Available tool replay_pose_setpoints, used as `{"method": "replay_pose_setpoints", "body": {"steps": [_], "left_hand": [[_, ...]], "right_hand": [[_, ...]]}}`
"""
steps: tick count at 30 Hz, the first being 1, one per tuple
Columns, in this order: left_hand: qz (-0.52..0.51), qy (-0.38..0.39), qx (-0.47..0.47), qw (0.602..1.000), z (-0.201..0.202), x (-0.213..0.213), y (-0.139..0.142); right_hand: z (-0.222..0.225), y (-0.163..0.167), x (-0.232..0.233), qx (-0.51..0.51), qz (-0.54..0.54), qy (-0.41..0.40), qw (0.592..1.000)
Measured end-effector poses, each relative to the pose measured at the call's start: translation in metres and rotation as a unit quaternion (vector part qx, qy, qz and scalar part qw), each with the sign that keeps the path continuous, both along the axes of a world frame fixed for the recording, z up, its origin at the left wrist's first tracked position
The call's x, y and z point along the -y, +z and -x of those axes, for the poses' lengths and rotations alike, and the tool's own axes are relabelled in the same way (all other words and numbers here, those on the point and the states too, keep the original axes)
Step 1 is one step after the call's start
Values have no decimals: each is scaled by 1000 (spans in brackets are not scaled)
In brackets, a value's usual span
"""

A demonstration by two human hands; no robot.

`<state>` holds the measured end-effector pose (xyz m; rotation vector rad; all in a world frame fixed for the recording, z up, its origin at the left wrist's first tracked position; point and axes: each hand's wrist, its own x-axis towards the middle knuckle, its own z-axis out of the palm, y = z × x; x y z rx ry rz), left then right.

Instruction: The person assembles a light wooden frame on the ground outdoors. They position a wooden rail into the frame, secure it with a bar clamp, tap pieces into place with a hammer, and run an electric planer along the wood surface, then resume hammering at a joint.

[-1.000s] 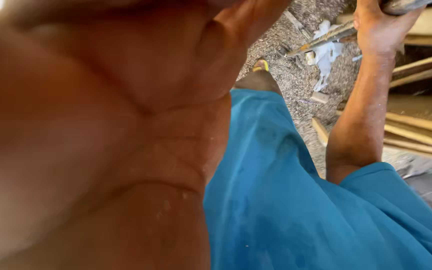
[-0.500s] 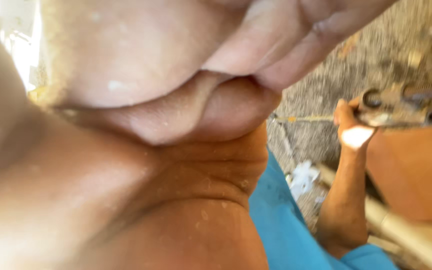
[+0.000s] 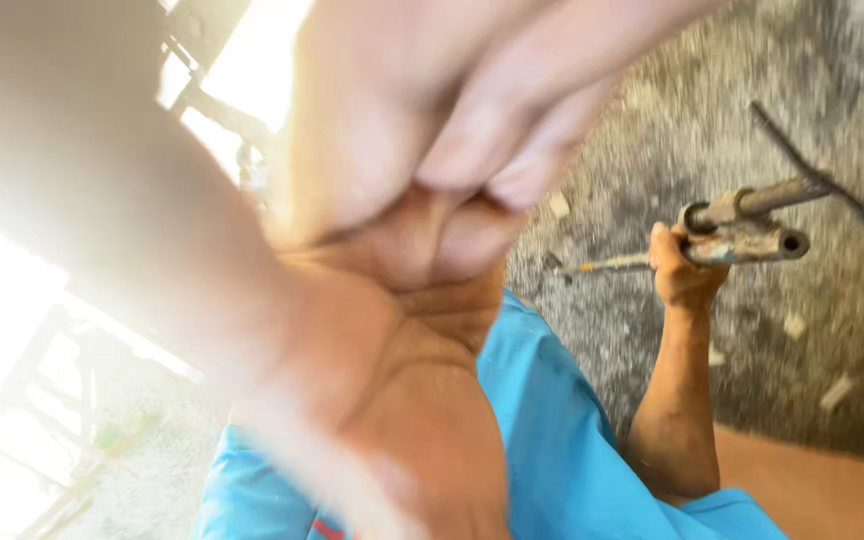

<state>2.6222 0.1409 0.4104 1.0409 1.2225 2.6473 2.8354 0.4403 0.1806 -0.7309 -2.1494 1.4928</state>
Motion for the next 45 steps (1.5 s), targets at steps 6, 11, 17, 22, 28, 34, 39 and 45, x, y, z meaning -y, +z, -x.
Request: {"method": "replay_pose_setpoints", "body": {"steps": [6, 11, 17, 22, 28, 34, 39, 45], "left_hand": [[156, 56, 109, 980, 116, 32, -46], [454, 78, 161, 873, 211, 11, -142], [485, 43, 7, 873, 333, -38, -240], [470, 162, 124, 859, 479, -46, -271], [464, 234, 250, 817, 676, 11, -285], [412, 294, 284, 814, 877, 96, -303], [428, 197, 337, 815, 1031, 174, -292], [463, 243, 302, 797, 1150, 223, -256]], "right_hand": [[201, 52, 34, 21, -35, 96, 995], [358, 73, 66, 13, -42, 203, 978], [555, 85, 122, -17, -30, 308, 951], [715, 102, 171, -59, -59, 387, 918], [901, 129, 246, -99, -20, 464, 880], [1113, 130, 335, -80, -52, 507, 857], [1267, 135, 396, -6, -36, 490, 871], [1406, 152, 414, -35, 137, 517, 844]]}}
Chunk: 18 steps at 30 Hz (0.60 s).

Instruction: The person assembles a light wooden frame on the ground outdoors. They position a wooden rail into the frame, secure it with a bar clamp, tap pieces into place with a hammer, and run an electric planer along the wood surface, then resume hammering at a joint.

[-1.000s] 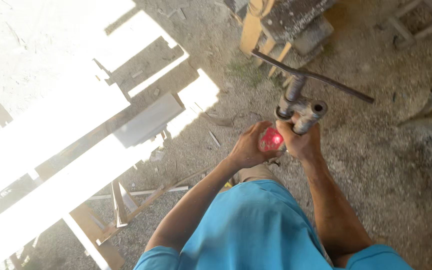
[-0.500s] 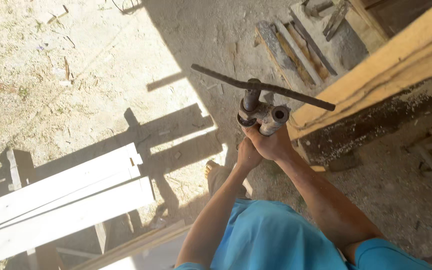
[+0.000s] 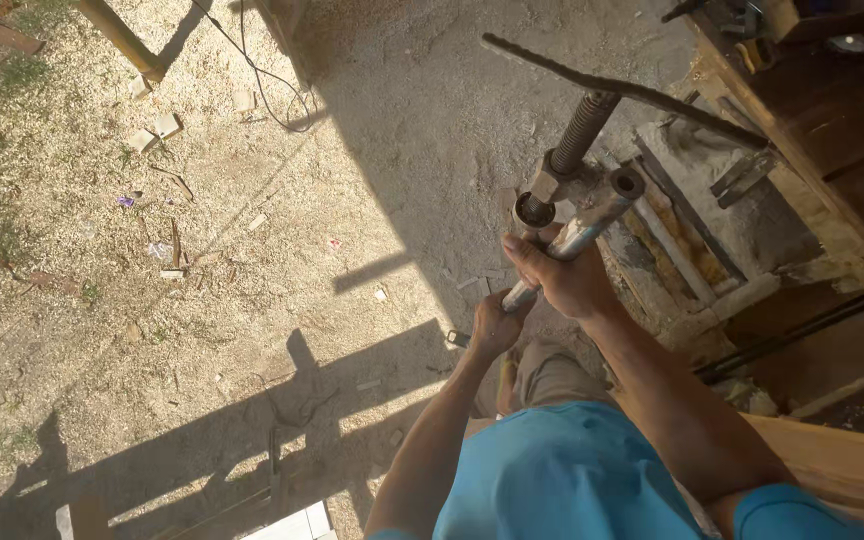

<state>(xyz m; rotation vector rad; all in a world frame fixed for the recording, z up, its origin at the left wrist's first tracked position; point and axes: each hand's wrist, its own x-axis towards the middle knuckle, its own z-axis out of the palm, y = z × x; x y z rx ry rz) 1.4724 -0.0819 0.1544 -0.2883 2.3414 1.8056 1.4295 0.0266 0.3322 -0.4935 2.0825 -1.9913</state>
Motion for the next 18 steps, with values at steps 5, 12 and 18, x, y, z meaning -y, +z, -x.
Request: {"method": "replay_pose_setpoints", "body": {"steps": [5, 12, 18], "left_hand": [[74, -40, -49, 995, 137, 37, -19], [165, -124, 139, 969, 299, 61, -45], [213, -100, 144, 961, 460, 81, -38]], "right_hand": [[152, -21, 10, 116, 251, 7, 961], [350, -57, -33, 44, 112, -96, 988], [524, -57, -84, -208, -130, -338, 909]]}}
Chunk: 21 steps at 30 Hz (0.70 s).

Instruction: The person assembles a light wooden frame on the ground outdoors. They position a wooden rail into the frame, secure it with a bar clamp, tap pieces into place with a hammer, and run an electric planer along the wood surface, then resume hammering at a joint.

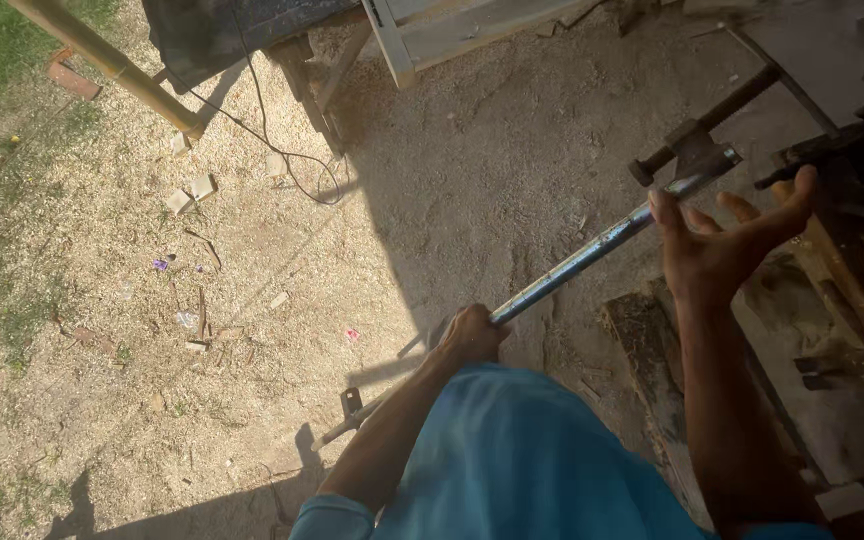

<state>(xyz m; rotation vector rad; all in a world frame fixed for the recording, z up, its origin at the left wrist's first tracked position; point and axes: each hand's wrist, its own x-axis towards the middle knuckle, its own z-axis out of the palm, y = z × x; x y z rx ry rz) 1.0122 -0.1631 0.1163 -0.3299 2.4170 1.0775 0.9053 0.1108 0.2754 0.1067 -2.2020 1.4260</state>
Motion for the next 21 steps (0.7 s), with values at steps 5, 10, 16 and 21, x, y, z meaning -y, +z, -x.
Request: {"method": "replay_pose_setpoints", "body": {"steps": [5, 10, 16, 21], "left_hand": [[-26, -84, -35, 996, 179, -11, -29], [-20, -99, 30, 994, 361, -35, -39], [30, -149, 93, 984, 500, -56, -9], [62, -182, 101, 976, 629, -70, 4]], "right_hand": [[198, -39, -51, -113, -349, -61, 928], [387, -59, -78, -12, -496, -138, 857], [518, -50, -152, 62, -428, -72, 899], [639, -101, -214, -18, -497, -108, 861]]}}
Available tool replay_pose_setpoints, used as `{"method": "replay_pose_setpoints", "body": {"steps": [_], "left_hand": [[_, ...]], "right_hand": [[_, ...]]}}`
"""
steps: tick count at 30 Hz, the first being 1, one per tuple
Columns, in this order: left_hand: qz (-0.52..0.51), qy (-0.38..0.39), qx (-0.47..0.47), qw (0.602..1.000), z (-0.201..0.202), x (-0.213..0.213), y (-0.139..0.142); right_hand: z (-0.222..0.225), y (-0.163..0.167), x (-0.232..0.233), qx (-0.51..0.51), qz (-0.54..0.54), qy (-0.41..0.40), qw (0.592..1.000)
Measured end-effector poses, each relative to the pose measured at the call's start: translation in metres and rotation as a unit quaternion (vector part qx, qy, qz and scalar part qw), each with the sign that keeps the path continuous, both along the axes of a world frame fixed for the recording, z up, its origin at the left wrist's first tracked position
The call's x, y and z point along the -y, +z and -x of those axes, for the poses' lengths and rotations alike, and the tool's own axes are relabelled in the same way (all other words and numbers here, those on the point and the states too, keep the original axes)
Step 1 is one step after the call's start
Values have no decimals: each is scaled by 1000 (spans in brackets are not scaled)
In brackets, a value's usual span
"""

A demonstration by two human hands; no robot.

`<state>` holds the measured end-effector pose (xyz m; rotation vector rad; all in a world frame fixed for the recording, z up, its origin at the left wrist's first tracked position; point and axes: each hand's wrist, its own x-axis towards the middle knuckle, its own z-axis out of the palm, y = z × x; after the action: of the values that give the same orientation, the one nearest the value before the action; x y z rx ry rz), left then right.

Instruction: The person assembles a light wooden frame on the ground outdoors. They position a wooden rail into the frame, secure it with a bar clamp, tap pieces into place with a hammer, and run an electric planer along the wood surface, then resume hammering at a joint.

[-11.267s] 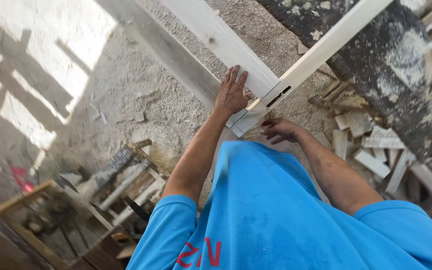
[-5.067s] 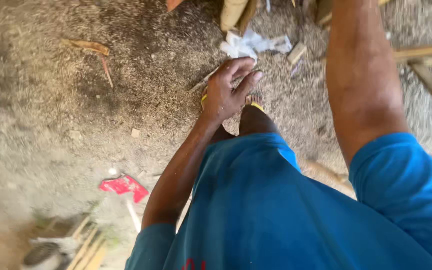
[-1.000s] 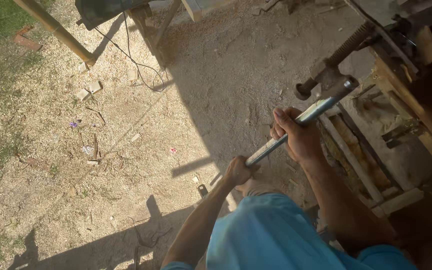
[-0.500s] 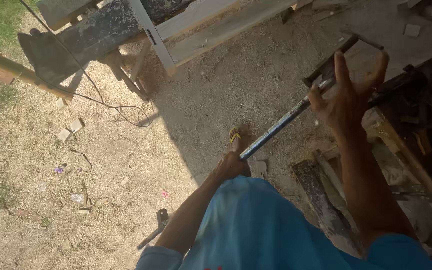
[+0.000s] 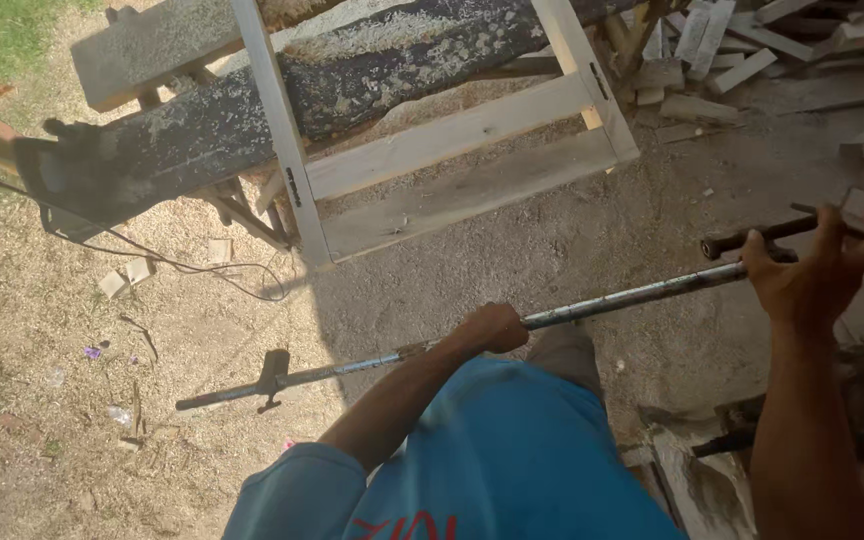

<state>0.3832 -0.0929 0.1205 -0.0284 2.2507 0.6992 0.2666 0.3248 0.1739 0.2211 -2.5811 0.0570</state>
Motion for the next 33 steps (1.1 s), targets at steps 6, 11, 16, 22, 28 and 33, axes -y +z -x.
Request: {"method": "replay_pose_setpoints", "body": {"steps": [6, 11, 16, 22, 28, 33], "left_hand": [[20, 17, 3, 1000, 166, -14, -13], [83, 108, -19, 990, 282, -5, -30], [172, 137, 62, 974, 355, 38, -32], [208, 247, 77, 943, 404, 102, -64], [264, 289, 54, 918, 441, 152, -101], [285, 309, 77, 904, 458, 159, -130]], "right_hand": [[184, -65, -30, -103, -133, 10, 986], [319, -87, -23, 44, -102, 103, 988], [411, -97, 22, 283, -77, 174, 940], [481, -135, 91, 344, -113, 263, 894], [522, -188, 157, 422, -181, 217, 861], [547, -217, 172, 479, -207, 294, 801]]}}
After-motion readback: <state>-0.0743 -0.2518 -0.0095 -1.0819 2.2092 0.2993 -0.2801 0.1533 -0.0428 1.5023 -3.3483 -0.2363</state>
